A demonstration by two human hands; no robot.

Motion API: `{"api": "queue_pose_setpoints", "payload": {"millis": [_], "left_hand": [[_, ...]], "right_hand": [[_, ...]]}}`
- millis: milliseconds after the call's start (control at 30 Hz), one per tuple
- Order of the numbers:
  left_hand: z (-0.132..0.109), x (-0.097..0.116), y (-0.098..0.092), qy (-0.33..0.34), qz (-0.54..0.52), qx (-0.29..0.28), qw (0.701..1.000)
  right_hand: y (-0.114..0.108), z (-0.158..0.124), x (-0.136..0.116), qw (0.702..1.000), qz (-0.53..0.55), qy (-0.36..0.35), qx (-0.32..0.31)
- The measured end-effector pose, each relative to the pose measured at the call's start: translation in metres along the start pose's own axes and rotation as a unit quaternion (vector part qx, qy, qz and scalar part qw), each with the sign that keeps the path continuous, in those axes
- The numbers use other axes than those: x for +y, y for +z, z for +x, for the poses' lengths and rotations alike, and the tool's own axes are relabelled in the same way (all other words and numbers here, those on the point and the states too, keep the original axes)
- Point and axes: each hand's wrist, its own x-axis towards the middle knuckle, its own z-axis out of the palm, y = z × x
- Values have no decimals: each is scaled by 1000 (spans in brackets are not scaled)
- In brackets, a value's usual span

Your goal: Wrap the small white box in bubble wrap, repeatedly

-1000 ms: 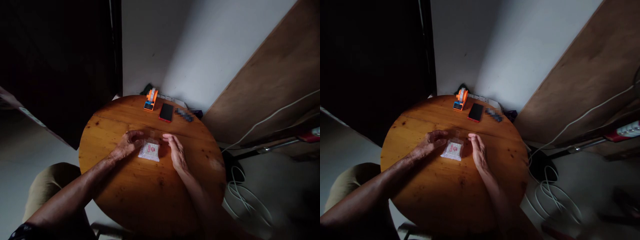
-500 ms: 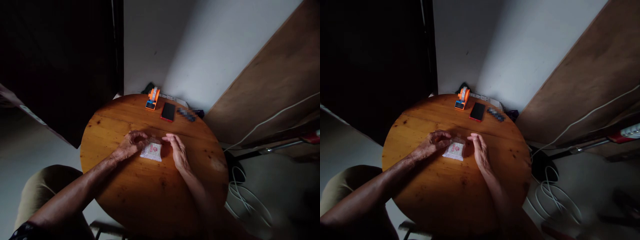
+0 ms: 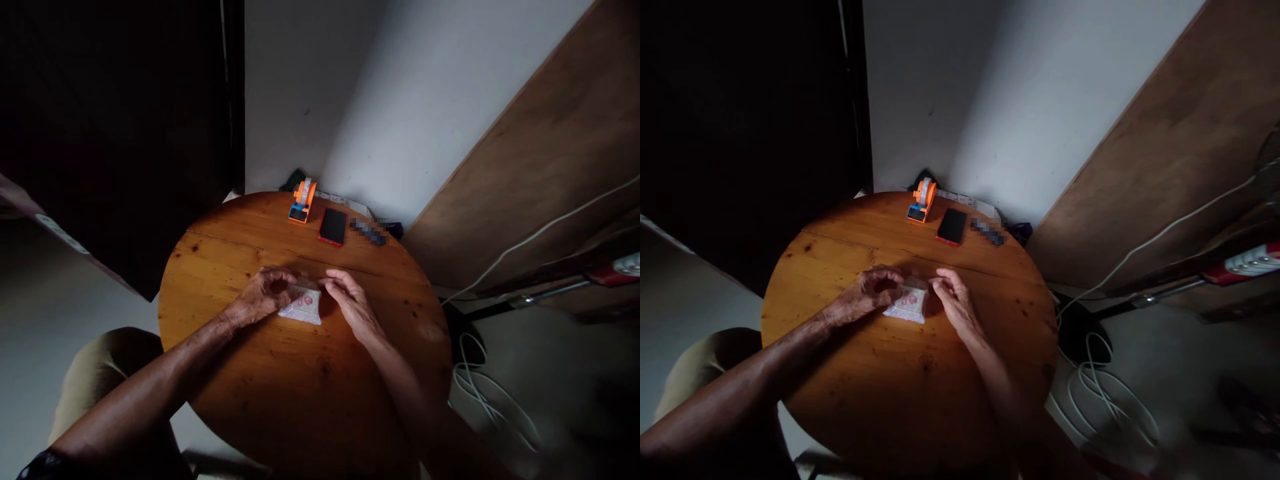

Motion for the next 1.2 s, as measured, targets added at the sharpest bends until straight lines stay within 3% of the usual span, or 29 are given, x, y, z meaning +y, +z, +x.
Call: {"api": "queue_pose_setpoints", "payload": {"millis": [167, 267, 433, 633, 933, 1067, 1200], "left_hand": [[-1, 3, 2, 1, -15, -2, 1000], [-1, 5, 3, -7, -12, -3, 1000], [1, 6, 3, -7, 1, -6, 1000], [0, 3, 5, -23, 7, 1, 1000], [-3, 1, 6, -38, 37, -17, 998], [-2, 5, 7, -50, 36, -23, 998], [-2, 9, 7, -65, 51, -25, 996]], "right_hand": [[-13, 25, -3, 997, -58, 16, -45], [-2, 41, -2, 995, -86, 32, -49], [25, 52, -1, 998, -62, -4, -25], [28, 48, -4, 999, -6, -41, -13], [16, 34, -29, 996, 13, -68, -59], [14, 21, -44, 989, -20, -132, -63], [14, 9, -53, 966, -121, -219, -63]]}}
